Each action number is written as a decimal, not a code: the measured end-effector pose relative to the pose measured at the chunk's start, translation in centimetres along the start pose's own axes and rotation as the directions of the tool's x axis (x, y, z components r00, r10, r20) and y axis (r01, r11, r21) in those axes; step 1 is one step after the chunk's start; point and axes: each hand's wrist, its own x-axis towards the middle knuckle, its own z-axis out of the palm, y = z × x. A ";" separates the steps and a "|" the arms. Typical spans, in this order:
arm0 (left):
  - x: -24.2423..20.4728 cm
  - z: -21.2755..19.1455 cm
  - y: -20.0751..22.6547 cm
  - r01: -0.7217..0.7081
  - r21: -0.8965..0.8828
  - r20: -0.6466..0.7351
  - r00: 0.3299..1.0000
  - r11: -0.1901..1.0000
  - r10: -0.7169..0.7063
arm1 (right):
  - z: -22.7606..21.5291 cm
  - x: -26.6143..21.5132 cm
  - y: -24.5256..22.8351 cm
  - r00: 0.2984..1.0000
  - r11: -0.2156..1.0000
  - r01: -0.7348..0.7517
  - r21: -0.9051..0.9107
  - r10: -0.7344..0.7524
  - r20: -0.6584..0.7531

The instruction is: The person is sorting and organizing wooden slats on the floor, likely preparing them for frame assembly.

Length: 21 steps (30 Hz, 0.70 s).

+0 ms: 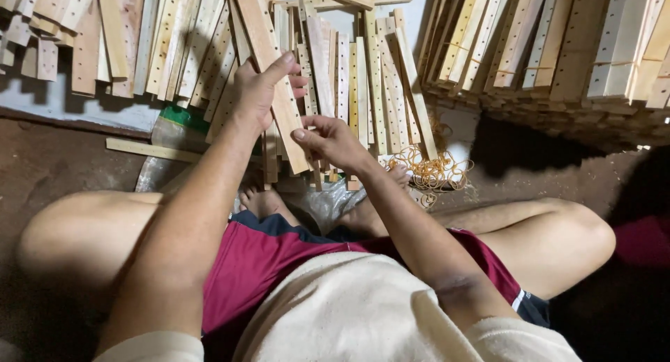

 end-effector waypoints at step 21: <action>2.8 -3.2 2.6 -0.174 -0.250 -0.111 0.982 0.952 0.150 | -6.0 0.7 5.1 0.662 0.831 0.106 -0.545 -0.469 -0.585</action>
